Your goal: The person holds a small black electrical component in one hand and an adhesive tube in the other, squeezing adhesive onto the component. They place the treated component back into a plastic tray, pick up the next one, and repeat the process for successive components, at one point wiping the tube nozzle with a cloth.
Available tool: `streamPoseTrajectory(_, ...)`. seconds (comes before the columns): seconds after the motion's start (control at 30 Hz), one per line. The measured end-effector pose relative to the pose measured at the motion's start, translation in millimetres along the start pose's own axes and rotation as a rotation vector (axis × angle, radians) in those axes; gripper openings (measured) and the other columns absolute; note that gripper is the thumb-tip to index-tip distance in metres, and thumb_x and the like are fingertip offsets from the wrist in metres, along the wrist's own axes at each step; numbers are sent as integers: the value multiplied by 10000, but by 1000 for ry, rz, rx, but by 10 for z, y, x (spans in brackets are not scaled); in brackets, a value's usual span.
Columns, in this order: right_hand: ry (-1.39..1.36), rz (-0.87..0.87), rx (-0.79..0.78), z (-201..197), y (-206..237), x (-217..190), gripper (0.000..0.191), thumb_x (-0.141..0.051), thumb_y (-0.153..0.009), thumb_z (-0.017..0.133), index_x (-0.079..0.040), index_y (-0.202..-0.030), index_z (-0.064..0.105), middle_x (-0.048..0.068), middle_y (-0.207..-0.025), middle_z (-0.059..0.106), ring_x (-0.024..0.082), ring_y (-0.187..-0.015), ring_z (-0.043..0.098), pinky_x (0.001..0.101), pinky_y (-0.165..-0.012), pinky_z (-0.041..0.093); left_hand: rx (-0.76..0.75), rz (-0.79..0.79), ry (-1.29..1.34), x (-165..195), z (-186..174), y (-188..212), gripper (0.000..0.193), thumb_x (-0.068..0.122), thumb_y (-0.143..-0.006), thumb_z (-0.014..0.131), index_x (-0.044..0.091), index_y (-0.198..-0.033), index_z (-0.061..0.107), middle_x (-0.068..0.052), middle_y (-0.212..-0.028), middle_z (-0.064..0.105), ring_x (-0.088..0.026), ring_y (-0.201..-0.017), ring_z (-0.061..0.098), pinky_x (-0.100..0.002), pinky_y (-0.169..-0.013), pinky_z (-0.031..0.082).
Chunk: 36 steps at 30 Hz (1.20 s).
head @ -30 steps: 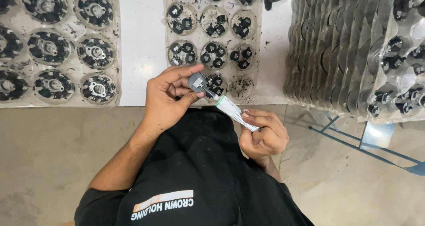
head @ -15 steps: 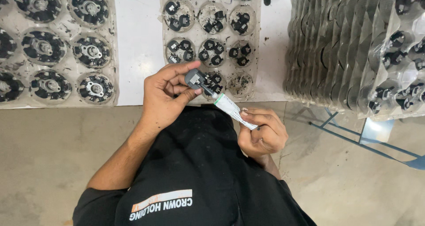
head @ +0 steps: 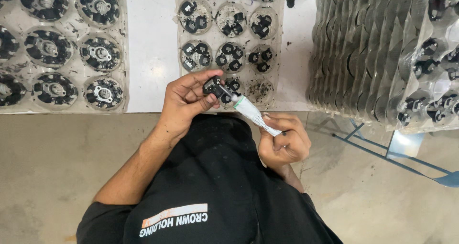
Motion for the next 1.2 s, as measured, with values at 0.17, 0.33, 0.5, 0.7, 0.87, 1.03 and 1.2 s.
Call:
streamPoseTrajectory(0.17,15,-37,54,-50,30,21,557,179,-778,819,-76,-737,325,149,-889,703,305,-848,753,381,-716,634,-70,-13,90,-86,71,17,410,9,-983,717,-21,-1381,624,-108,-1298,709,-108,-938,671,-280,-857,601)
streamPoseTrajectory(0.33,37,-49,39,-27,38,27,555,203,-780,772,-90,-706,307,147,-868,704,317,-838,752,394,-727,647,-83,-51,108,-192,68,12,402,51,-979,727,-14,-1364,633,-123,-1327,708,-127,-877,674,-293,-828,612)
streamPoseTrajectory(0.5,25,-21,76,-40,47,58,570,221,-764,773,-87,-693,299,151,-864,703,298,-821,745,392,-718,644,-54,-119,74,-281,17,0,398,69,-990,733,-24,-1370,660,-132,-1218,732,-138,-845,680,-307,-806,623)
streamPoseTrajectory(0.7,24,19,53,-37,48,101,567,238,-741,754,-89,-674,296,161,-863,697,304,-835,749,382,-706,641,-92,-154,136,-314,48,-33,426,169,-979,739,-28,-1349,662,-77,-1045,741,-128,-807,675,-304,-772,620)
streamPoseTrajectory(0.87,2,49,36,-46,29,143,559,244,-738,747,-77,-674,294,159,-869,695,295,-834,750,373,-705,628,-101,-162,156,-285,67,-59,448,231,-1001,722,-47,-1347,658,-74,-1008,731,-123,-805,667,-309,-783,618)
streamPoseTrajectory(1.03,-11,66,-23,-14,-32,188,568,233,-727,764,-86,-664,298,164,-867,698,286,-823,745,348,-674,586,-82,-209,225,-348,30,-99,432,229,-999,698,-47,-1329,661,-82,-1058,744,-121,-795,666,-300,-774,611)
streamPoseTrajectory(1.2,-39,94,52,-70,-68,303,552,201,-777,791,-76,-698,320,178,-913,696,277,-850,726,342,-714,565,146,-158,-40,-428,-467,-725,441,-30,-856,734,2,-1293,684,-102,-1049,745,-141,-834,710,-302,-754,643)
Point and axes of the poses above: each hand's wrist, its own y-axis away from the middle knuckle, its own z-axis out of the palm, x = y × z, the point moved 9 cm from there along -y, towards the middle knuckle
